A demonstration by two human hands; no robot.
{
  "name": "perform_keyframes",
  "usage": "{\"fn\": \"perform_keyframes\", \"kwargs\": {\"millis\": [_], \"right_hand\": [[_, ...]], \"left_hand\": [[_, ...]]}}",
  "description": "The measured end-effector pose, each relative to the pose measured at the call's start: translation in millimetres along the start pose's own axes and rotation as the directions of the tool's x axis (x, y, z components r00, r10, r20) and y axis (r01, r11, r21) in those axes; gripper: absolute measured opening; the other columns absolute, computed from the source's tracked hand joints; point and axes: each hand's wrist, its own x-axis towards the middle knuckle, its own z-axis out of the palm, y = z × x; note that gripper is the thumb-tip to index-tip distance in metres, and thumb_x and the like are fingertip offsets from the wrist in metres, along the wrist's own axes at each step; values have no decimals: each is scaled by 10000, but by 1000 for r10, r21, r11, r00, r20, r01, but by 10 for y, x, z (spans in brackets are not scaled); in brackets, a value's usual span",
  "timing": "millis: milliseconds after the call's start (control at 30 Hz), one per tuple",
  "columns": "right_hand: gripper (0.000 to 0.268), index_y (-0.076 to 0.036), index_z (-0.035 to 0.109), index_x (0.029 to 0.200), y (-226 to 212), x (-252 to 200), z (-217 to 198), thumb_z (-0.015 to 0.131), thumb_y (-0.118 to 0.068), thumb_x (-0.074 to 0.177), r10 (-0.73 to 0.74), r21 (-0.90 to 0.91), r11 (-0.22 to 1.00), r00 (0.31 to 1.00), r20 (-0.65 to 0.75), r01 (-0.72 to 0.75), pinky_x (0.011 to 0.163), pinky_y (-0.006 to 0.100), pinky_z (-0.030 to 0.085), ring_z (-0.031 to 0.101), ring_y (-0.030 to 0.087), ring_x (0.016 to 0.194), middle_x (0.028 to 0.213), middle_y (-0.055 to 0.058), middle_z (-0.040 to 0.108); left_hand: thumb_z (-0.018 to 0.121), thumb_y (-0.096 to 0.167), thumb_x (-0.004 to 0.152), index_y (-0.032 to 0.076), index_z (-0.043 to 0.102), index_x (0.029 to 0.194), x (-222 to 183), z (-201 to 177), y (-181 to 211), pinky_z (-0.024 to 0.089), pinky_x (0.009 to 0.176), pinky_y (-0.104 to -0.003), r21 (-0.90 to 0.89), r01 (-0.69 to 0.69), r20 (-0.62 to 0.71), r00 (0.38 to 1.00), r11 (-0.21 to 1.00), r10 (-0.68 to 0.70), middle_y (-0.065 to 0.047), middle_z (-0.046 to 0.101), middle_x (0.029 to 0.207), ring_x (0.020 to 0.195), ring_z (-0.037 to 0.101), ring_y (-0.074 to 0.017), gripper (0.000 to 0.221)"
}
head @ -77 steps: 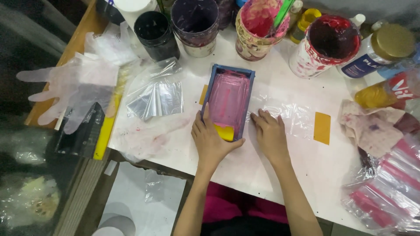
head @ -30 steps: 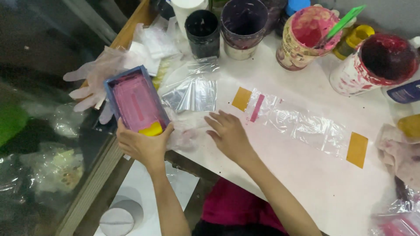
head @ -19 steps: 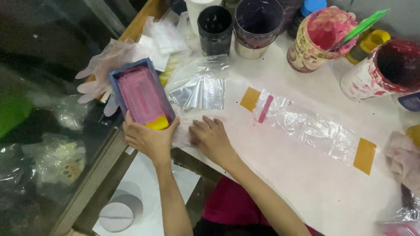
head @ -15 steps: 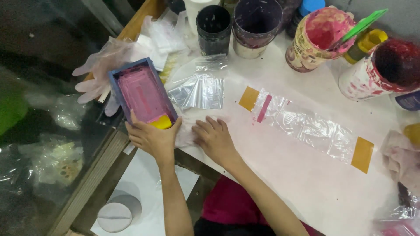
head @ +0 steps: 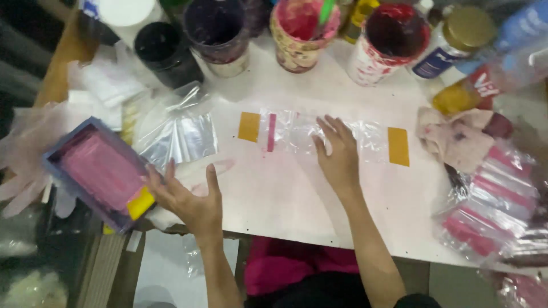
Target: Manual screen printing of a design onto small plastic bags using a small frame and pink ink.
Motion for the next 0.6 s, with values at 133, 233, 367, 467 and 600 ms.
{"fn": "perform_keyframes", "kwargs": {"millis": [133,233,367,467,600], "right_hand": [[408,-100,730,1316,932,-30,-490,794,-182,922,120,-214,965,981,-156,-152,979,512,522,641,415,1174,1280,172,677],[430,-67,747,1286,1548,-129,-747,818,-272,915,128,-455,864,968,-216,-215,917,480,552,684,391,1096,1235,174,689],[497,-131,767,1259,2059,-174,-943,908,-281,806,182,-581,765,959,-218,-278,808,502,563,688,414,999,1133,140,701],[344,-195,794,1161,2714,-240,-855,899,-298,851,186,-611,734,954,-235,-294,755,462,563,706,353,898,988,68,711],[102,1,802,1009,2024,-50,-1346,792,-75,940,115,-475,812,891,-440,-340,601,442,495,585,309,848,908,129,689]], "left_hand": [[708,233,986,138,697,1207,-269,300,510,440,1063,-474,-213,-119,173,972,970,157,-81,663,1237,1171,637,-281,241],[725,181,955,206,732,1093,-445,470,800,488,1021,-416,-221,-208,326,905,953,273,45,737,1019,979,719,-161,140],[675,115,971,100,732,1134,-529,475,1072,492,993,-484,-308,-117,477,839,944,260,-77,729,1039,993,729,-268,174],[638,106,993,93,717,1163,-501,480,992,503,971,-477,-287,-106,514,822,952,246,-91,703,1078,1017,721,-275,188],[523,130,1020,66,671,1211,-341,528,697,467,983,-470,-278,-115,538,804,954,254,-96,657,1234,1143,644,-276,250]]}}
